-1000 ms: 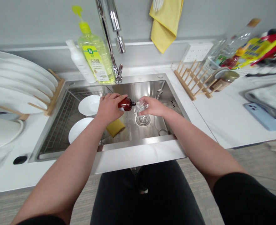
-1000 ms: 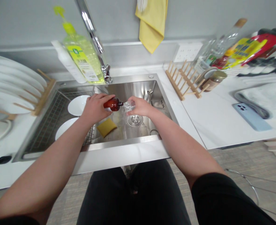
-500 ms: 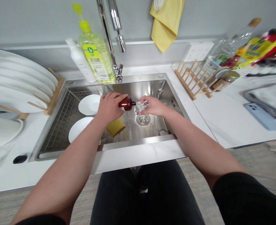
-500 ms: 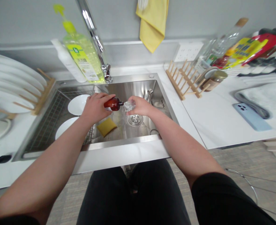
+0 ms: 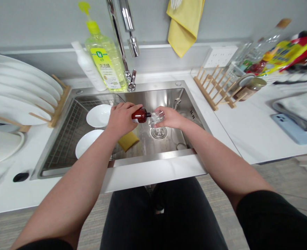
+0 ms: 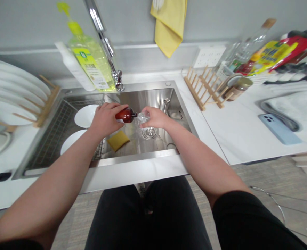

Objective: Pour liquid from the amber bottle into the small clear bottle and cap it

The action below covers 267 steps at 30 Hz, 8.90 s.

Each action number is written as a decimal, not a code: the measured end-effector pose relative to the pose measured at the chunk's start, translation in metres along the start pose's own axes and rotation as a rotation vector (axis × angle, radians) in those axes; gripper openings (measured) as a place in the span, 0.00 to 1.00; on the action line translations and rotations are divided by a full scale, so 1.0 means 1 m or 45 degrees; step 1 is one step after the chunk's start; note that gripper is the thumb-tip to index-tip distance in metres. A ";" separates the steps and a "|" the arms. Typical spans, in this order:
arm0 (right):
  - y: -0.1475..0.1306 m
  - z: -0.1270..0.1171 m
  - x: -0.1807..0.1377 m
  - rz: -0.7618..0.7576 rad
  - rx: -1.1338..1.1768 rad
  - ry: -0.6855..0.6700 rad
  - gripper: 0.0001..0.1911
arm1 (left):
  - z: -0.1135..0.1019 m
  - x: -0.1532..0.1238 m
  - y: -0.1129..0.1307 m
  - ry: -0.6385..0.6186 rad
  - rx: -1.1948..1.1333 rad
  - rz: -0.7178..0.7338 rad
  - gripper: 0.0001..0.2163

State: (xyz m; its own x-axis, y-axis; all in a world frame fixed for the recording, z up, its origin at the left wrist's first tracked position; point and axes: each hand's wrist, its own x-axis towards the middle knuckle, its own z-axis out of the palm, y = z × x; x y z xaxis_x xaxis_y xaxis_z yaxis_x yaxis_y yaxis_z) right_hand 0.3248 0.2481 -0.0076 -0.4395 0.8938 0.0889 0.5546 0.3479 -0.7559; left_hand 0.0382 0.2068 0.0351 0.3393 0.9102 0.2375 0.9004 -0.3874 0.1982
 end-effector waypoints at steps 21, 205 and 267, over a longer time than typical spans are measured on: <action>-0.004 -0.001 -0.002 0.019 -0.100 0.006 0.34 | -0.002 -0.001 0.003 0.022 0.021 0.013 0.35; -0.008 -0.002 -0.002 -0.072 -0.056 -0.004 0.37 | -0.008 -0.004 0.008 0.063 0.086 0.056 0.38; -0.002 0.000 -0.001 -0.086 -0.053 -0.002 0.40 | -0.005 -0.004 0.006 0.116 0.075 0.088 0.36</action>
State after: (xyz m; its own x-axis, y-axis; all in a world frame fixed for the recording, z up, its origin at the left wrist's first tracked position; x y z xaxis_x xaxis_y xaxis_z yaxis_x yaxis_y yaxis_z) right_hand 0.3238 0.2466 -0.0063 -0.4781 0.8675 0.1373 0.5524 0.4185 -0.7209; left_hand 0.0407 0.2000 0.0401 0.3773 0.8635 0.3346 0.8910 -0.4370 0.1229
